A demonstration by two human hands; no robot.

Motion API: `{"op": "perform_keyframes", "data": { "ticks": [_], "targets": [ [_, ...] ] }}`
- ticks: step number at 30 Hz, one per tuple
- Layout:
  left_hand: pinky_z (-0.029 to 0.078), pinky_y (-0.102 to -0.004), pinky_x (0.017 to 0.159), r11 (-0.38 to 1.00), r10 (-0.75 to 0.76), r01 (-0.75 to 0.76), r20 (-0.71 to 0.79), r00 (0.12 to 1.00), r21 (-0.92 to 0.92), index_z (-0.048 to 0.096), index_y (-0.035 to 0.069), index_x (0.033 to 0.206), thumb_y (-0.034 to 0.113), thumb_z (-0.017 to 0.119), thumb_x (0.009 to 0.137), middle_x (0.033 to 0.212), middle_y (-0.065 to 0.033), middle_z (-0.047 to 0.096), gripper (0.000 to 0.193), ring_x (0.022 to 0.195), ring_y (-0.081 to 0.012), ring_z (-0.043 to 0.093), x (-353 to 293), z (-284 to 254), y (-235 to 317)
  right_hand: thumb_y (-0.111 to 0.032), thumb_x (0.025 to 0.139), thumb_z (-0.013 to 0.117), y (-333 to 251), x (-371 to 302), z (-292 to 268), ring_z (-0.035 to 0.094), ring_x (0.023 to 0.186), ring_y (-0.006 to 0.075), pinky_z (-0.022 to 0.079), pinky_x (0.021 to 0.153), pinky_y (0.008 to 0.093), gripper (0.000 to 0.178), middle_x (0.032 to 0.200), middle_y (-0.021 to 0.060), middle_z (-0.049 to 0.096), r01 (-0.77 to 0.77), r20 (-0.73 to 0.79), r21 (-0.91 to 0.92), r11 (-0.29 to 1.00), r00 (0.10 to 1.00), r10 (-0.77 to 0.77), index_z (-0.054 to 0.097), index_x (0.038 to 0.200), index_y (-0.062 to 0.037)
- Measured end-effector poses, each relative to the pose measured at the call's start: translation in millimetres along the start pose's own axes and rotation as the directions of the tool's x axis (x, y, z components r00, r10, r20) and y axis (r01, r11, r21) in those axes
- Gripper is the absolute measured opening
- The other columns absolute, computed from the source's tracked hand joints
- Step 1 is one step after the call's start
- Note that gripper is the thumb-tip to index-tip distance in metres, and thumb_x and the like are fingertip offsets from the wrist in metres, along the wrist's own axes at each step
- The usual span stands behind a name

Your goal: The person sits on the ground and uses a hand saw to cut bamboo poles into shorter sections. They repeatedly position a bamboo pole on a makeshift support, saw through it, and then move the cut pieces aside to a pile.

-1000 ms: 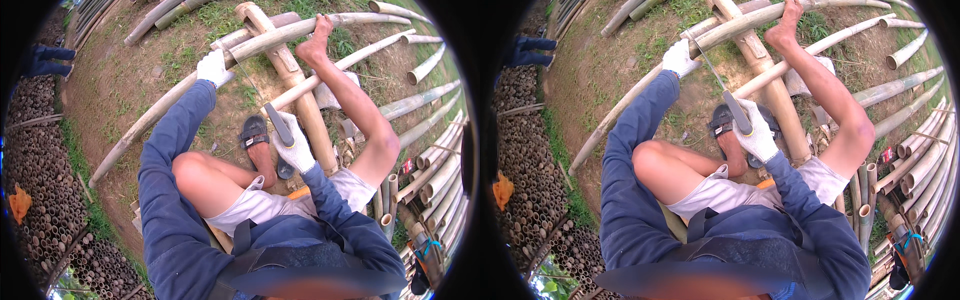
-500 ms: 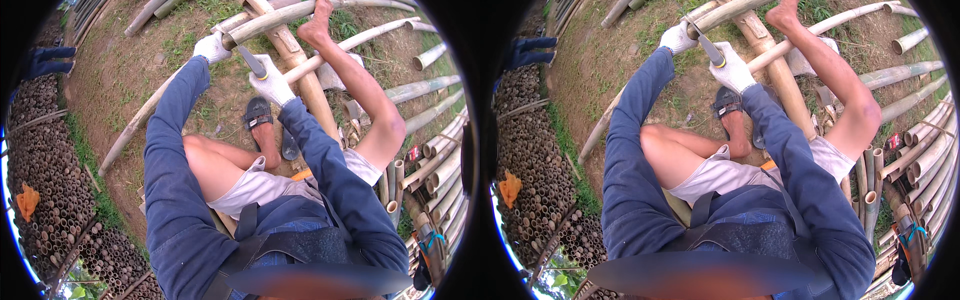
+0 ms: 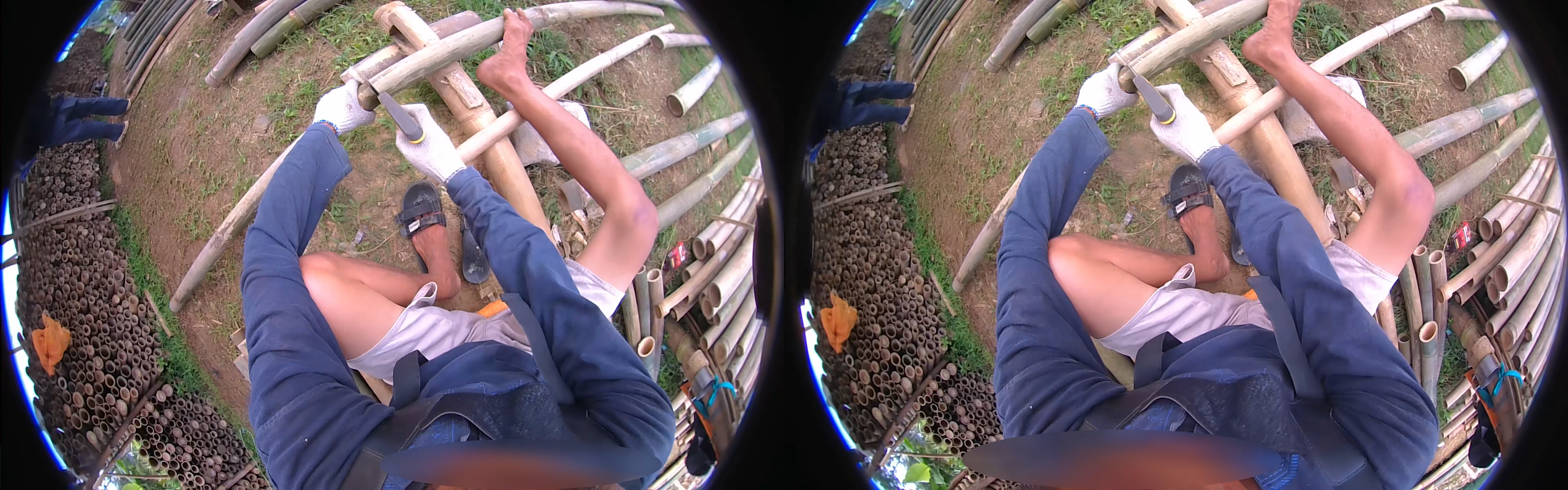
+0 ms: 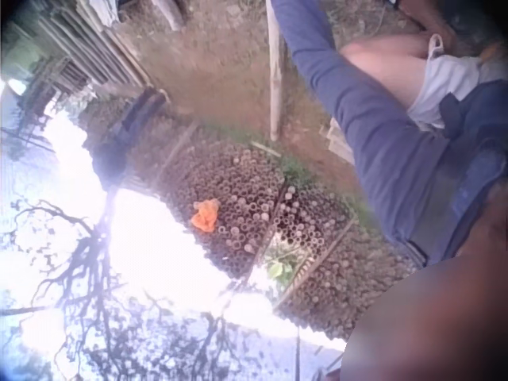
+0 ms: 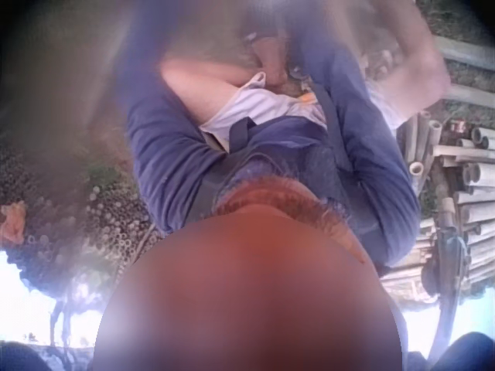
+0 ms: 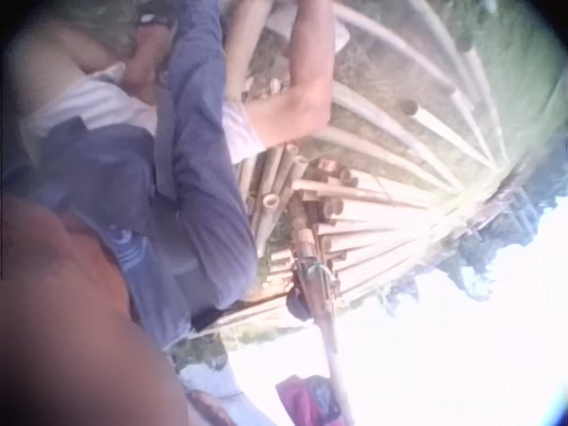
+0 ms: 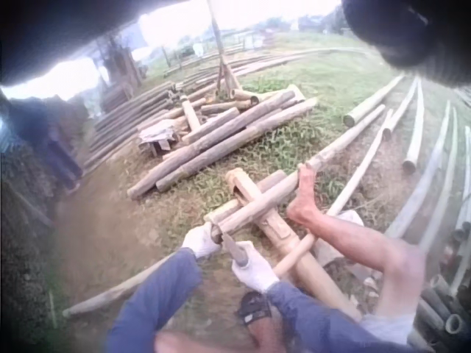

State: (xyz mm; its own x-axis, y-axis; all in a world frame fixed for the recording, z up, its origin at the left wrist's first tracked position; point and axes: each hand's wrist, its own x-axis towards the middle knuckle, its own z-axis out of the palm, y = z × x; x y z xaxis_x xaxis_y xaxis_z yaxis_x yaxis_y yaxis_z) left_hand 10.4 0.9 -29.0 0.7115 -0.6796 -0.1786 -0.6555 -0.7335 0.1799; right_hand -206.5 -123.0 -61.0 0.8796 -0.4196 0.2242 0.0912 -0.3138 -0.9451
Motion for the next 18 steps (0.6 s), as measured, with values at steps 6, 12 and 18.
{"op": "perform_keyframes", "data": {
  "ticks": [6, 12, 18],
  "targets": [
    [0.063, -0.0509, 0.097, 1.000, -0.030, 0.030, 0.016, 0.999, 0.002, 0.064, 0.007, 0.144, 0.053, 0.087, 0.076, 0.117, -0.0258, 0.080, 0.085, 0.108, -0.0434, 0.079, 2, 2, 2, -0.008, 0.093, 0.076, -35, -103, -56, 0.071, 0.123, 0.0397, 0.059, 0.105, 0.0440, 0.056, 0.134, 0.0215, 0.068, -0.044, 0.023, -0.005, 0.999, 0.999, 0.044, 0.059, 0.146, -0.0080],
    [0.063, -0.0508, 0.096, 0.999, 0.033, -0.033, 0.006, 0.999, -0.032, 0.066, 0.009, 0.139, 0.053, 0.086, 0.074, 0.115, -0.0249, 0.080, 0.082, 0.107, -0.0437, 0.078, 10, 12, -12, -0.003, 0.095, 0.073, -81, -234, -130, 0.070, 0.134, 0.0330, 0.054, 0.115, 0.0430, 0.058, 0.145, 0.0189, 0.068, -0.157, 0.095, -0.096, 0.983, 0.981, 0.166, 0.059, 0.151, -0.0036],
    [0.062, -0.0498, 0.098, 0.999, 0.031, -0.031, 0.010, 0.999, 0.008, 0.064, 0.006, 0.137, 0.055, 0.086, 0.076, 0.119, -0.0251, 0.080, 0.081, 0.110, -0.0426, 0.078, 2, 8, -2, -0.017, 0.096, 0.077, -10, -8, -23, 0.073, 0.118, 0.0404, 0.058, 0.100, 0.0452, 0.046, 0.125, 0.0213, 0.073, -0.282, 0.136, -0.124, 0.951, 0.945, 0.298, 0.061, 0.139, -0.0108]
  ]
}}
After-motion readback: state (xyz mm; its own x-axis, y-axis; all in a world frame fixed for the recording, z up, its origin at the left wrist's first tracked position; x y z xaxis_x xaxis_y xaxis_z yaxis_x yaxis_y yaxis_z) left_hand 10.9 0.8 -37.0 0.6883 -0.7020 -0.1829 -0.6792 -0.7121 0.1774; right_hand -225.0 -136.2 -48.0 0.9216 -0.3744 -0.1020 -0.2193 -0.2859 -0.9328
